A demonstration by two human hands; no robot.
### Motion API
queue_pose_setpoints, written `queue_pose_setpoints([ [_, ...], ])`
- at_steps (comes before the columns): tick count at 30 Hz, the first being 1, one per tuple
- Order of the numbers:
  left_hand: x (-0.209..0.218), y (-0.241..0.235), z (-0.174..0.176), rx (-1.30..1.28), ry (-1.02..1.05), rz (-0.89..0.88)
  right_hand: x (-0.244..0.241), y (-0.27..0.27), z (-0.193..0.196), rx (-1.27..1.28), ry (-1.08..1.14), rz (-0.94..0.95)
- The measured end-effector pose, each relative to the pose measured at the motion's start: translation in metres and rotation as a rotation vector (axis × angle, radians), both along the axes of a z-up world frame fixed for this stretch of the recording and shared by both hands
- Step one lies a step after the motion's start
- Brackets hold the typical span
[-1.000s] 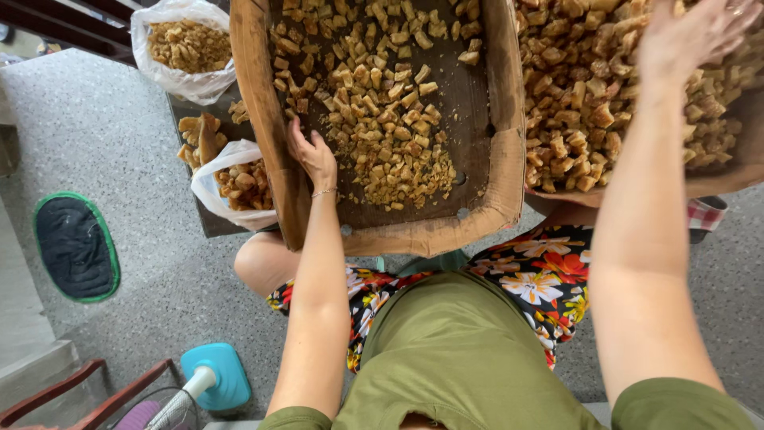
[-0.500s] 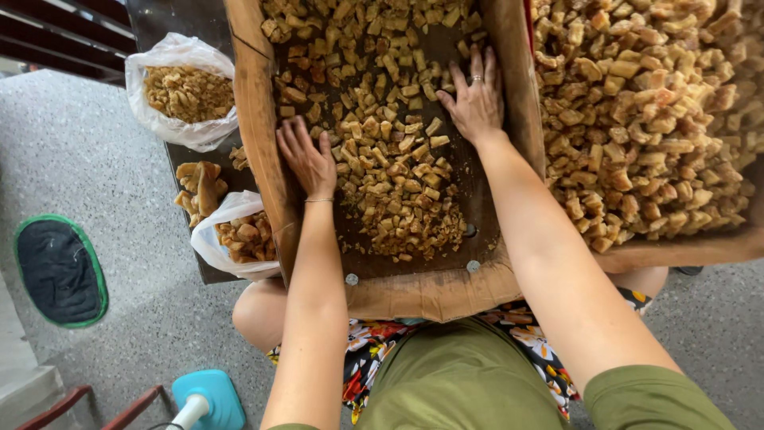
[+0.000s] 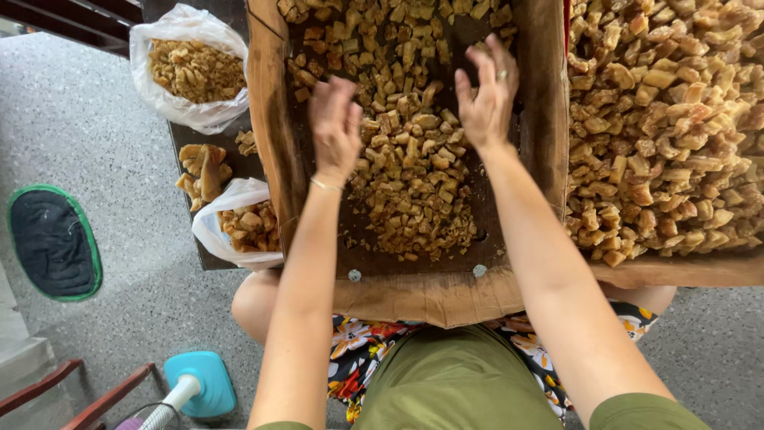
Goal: The person sits and sorts small brown food pieces by hand, picking them from a cardboard box and transferring them into a plastic bag. The person repeatedly scoops, inspects, and moves the pieces between containers.
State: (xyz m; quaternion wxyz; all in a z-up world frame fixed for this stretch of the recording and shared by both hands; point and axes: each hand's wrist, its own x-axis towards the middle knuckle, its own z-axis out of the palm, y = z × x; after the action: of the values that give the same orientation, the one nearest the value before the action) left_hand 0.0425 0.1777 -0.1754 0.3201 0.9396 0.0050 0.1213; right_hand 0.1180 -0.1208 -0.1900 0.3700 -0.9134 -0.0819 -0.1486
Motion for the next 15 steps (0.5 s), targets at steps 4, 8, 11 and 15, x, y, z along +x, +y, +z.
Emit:
queue_pose_setpoints([
  [4, 0.047, 0.063, -0.012, 0.024, 0.068, 0.094, 0.053, -0.015, -0.003, -0.108, 0.241, 0.037],
  [8, 0.067, 0.060, -0.034, 0.050, 0.133, 0.134, 0.074, 0.002, -0.004, -0.283, 0.482, 0.034],
  [11, 0.077, 0.034, -0.033, -0.047, 0.197, 0.151, 0.061, 0.032, -0.002, -0.450, 0.483, 0.052],
  [15, 0.033, -0.014, 0.003, -0.282, 0.295, -0.102, 0.017, 0.061, 0.013, 0.014, 0.353, 0.153],
])
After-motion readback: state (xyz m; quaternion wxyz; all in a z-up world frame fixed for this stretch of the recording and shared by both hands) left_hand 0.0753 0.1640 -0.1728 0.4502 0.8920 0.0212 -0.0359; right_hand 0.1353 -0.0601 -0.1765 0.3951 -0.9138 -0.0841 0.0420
